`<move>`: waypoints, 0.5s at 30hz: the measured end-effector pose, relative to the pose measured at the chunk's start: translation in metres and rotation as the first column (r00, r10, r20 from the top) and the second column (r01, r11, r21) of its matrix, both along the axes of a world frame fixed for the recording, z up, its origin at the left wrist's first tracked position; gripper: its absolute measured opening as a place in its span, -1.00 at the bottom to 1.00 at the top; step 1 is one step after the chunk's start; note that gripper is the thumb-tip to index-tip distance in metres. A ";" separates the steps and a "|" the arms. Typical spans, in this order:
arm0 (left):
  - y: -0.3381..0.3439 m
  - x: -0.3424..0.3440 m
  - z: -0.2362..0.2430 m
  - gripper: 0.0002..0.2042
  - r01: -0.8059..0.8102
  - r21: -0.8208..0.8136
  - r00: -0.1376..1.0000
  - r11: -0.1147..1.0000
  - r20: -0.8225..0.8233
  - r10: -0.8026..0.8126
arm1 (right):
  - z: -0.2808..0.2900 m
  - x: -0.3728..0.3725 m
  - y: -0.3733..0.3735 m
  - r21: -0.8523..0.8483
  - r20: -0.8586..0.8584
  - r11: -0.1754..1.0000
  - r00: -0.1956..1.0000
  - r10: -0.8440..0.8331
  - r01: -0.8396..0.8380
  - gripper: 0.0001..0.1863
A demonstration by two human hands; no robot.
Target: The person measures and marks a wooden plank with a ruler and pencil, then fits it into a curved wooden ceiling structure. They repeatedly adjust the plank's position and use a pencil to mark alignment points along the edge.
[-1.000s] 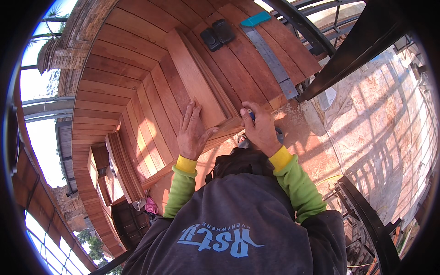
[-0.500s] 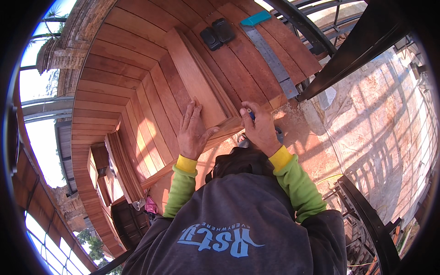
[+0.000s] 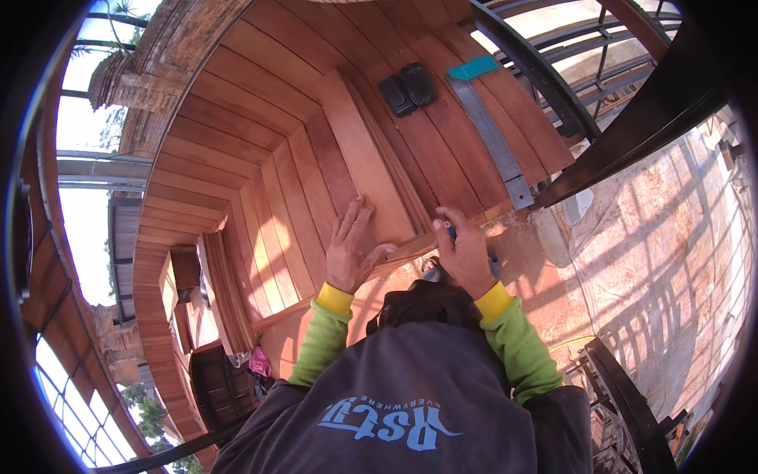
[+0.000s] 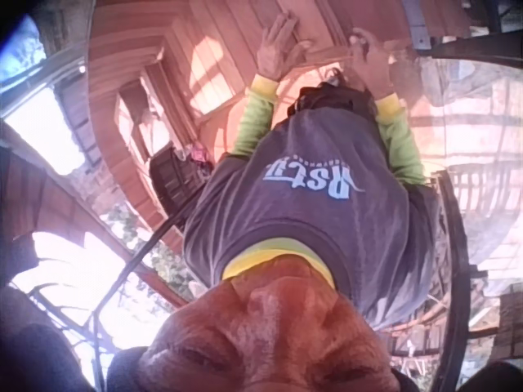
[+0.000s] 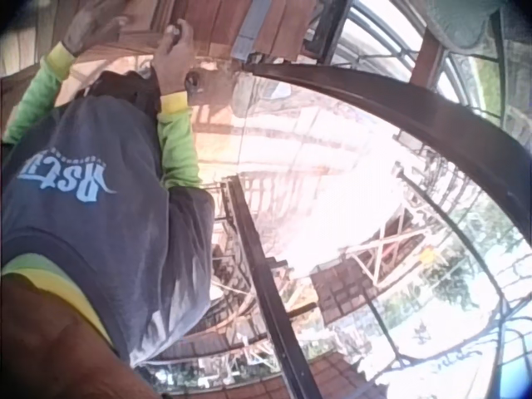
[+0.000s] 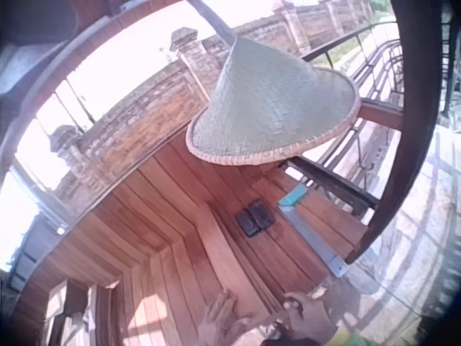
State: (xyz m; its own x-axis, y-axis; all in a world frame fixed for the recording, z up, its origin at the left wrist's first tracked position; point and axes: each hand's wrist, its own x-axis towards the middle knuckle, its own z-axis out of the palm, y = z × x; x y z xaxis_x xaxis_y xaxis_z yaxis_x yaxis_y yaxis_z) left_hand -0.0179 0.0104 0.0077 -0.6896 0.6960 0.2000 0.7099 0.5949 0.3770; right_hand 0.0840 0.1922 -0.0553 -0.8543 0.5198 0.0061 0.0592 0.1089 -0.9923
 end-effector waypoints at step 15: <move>0.032 -0.153 -0.004 -0.18 0.024 -0.230 0.998 0.973 0.068 -0.009 | -0.007 0.000 0.009 -0.008 0.046 1.000 0.999 -0.020 0.021 -0.76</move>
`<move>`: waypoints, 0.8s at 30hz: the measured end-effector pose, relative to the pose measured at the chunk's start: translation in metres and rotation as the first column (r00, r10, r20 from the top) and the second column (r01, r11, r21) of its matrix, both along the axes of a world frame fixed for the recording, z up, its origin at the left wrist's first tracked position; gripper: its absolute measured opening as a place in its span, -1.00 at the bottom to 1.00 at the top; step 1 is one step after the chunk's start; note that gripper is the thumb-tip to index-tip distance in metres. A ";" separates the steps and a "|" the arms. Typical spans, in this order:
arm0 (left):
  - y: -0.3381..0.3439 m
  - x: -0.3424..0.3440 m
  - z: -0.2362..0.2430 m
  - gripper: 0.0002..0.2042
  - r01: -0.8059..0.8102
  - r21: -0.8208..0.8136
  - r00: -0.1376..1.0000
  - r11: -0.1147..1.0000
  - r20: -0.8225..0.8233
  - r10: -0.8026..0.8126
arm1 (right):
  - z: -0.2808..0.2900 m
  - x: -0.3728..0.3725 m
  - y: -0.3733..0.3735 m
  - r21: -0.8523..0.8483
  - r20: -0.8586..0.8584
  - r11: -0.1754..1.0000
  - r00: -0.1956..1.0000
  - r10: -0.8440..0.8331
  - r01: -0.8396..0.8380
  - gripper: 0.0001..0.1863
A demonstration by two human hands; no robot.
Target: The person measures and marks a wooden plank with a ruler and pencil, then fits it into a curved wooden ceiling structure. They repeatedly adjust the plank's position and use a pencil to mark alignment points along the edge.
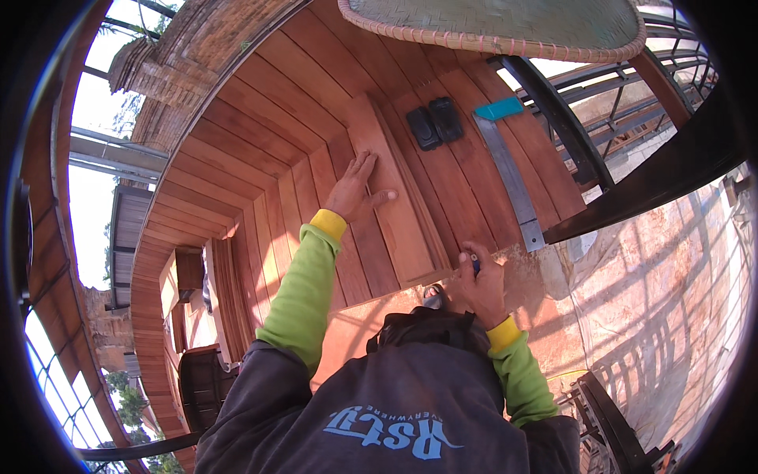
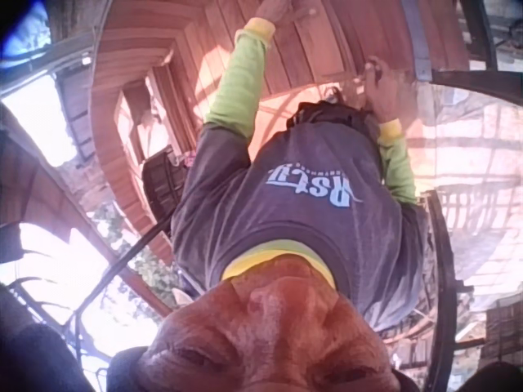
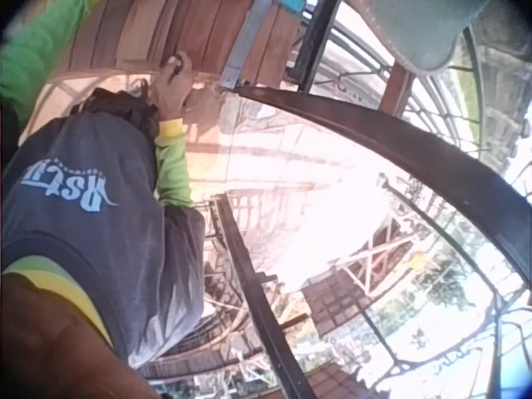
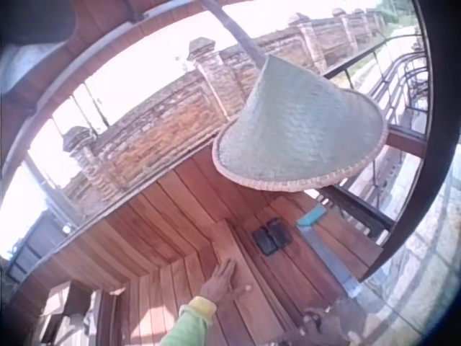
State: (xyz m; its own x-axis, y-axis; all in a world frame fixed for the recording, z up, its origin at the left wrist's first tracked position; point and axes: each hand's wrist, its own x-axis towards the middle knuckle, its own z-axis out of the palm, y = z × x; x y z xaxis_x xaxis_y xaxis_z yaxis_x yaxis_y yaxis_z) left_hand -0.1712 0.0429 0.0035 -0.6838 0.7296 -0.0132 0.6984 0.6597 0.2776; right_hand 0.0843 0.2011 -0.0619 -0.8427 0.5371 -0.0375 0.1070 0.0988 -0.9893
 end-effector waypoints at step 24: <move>0.104 -0.151 -0.057 0.00 -0.870 0.059 0.493 0.490 0.038 0.869 | 0.050 -0.037 -0.036 0.579 0.258 0.774 0.958 0.125 -0.257 -0.19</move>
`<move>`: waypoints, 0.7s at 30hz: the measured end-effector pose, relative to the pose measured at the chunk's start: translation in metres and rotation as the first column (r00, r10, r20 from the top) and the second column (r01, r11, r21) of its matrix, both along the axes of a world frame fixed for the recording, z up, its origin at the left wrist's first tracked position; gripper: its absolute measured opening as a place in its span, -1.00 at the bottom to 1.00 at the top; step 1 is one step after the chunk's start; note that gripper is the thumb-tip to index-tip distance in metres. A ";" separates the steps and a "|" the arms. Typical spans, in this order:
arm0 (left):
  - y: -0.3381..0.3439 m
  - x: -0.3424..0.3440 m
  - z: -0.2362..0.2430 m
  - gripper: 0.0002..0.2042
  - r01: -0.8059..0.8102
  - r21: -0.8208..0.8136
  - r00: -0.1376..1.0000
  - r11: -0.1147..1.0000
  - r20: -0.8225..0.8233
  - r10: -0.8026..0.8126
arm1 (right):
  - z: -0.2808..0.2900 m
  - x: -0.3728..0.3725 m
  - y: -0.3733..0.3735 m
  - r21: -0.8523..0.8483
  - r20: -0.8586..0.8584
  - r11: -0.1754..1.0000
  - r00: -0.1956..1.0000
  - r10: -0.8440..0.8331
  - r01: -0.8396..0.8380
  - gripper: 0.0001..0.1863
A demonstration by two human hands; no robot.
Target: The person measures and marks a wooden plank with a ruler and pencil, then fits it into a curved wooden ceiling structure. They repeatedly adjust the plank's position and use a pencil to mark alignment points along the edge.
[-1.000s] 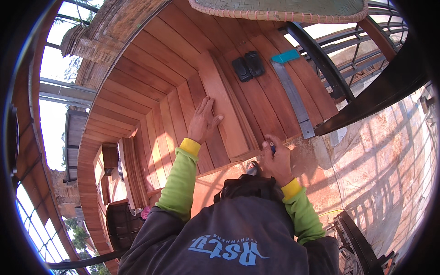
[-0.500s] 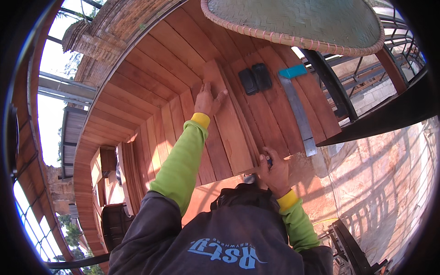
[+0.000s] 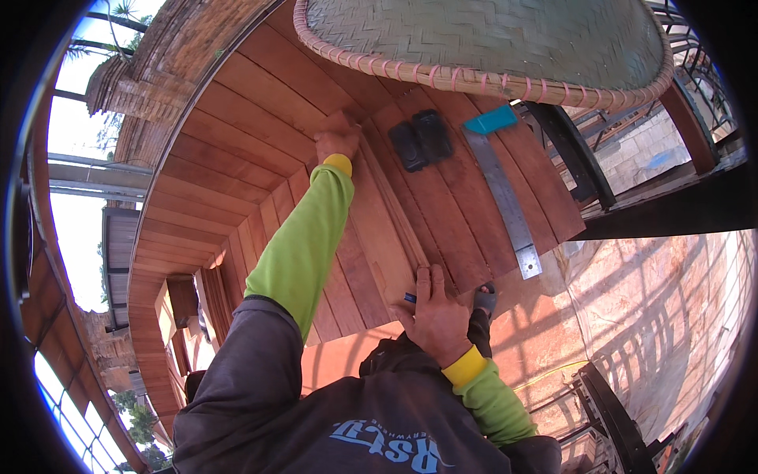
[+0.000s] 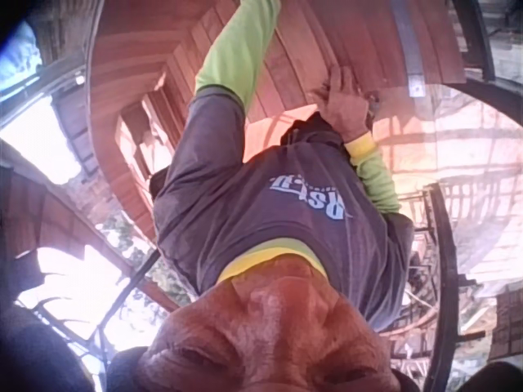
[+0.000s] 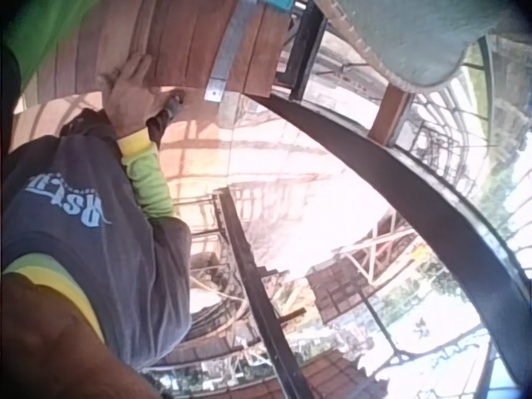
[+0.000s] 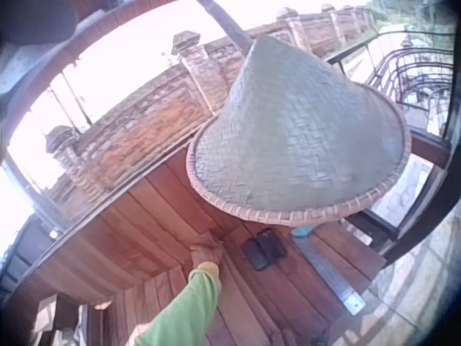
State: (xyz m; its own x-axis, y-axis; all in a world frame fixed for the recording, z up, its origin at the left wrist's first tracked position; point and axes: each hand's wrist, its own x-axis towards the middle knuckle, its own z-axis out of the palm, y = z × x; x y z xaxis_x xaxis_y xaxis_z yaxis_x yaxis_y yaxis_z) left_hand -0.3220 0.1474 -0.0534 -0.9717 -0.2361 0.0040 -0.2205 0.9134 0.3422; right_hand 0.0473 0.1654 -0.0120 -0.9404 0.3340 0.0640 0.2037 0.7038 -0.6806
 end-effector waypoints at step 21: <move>-0.004 -0.008 -0.002 -0.13 0.113 0.024 0.993 0.993 -0.040 -0.112 | 0.005 -0.004 0.003 -0.075 0.073 0.997 0.997 0.003 0.002 -0.26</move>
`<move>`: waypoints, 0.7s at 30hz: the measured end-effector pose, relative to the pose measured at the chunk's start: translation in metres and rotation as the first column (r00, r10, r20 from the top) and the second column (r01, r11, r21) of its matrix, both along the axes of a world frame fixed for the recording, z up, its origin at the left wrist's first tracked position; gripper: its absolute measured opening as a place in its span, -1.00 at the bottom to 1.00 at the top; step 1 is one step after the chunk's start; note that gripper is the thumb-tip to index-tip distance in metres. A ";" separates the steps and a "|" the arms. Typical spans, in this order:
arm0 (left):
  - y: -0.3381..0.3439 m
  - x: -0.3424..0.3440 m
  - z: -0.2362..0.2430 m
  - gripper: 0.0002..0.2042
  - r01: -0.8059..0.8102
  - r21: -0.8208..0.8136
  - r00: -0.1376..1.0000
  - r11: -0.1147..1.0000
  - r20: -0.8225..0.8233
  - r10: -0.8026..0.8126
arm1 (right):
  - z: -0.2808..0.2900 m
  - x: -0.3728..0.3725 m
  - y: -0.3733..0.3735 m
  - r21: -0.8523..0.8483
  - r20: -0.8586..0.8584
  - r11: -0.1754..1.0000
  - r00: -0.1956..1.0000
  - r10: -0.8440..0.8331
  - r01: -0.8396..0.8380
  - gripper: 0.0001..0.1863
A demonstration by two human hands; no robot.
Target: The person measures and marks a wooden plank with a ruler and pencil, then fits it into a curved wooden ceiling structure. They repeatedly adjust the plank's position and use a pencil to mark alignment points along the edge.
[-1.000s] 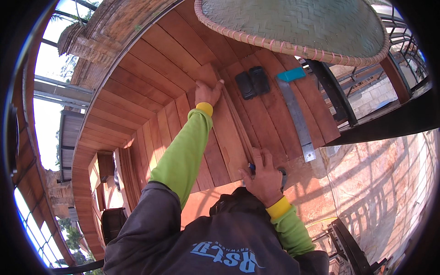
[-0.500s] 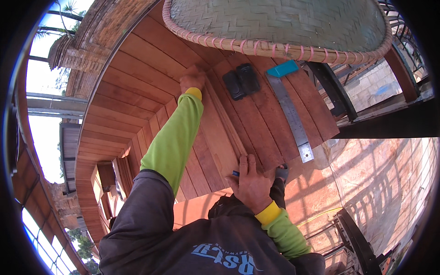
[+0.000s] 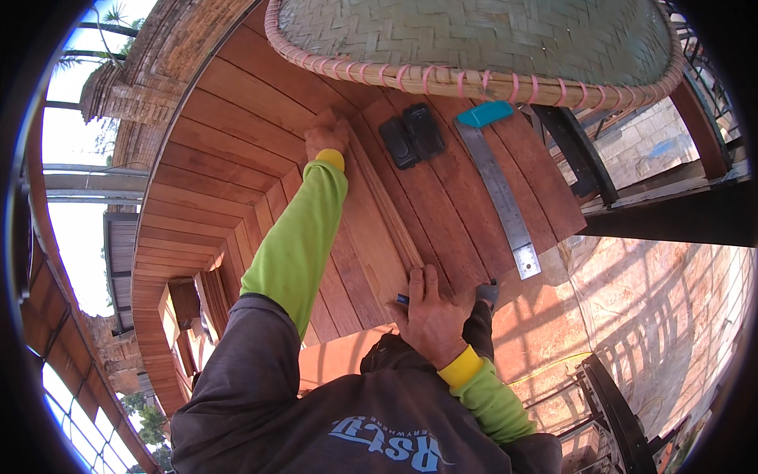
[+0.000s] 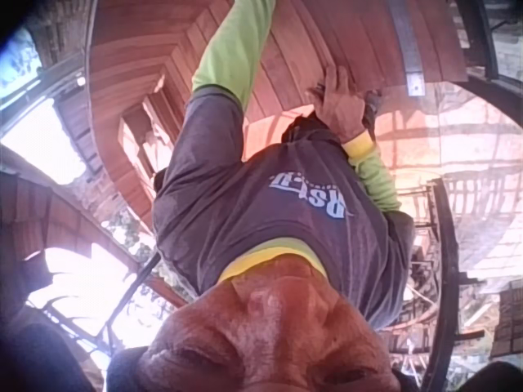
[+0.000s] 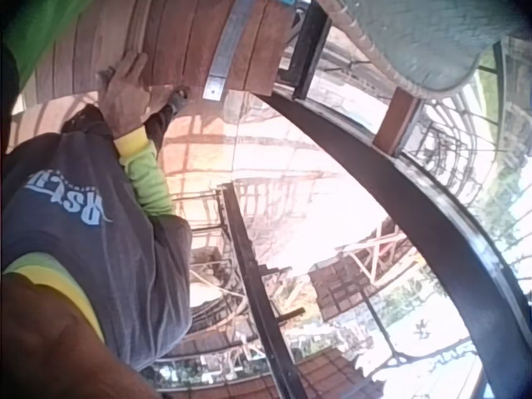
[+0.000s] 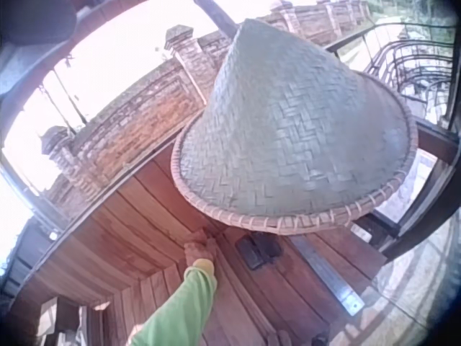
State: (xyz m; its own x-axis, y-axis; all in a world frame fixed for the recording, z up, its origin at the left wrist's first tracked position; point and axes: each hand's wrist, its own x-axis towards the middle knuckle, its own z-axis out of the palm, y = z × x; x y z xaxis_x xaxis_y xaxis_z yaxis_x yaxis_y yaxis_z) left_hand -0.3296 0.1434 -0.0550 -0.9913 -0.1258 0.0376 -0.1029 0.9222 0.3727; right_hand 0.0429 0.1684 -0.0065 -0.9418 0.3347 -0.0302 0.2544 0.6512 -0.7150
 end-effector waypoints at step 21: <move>-0.083 0.142 -0.006 -0.47 0.154 0.649 0.937 0.745 0.143 -0.318 | -0.005 -0.003 -0.003 0.100 0.000 0.995 1.000 0.024 -0.024 -0.27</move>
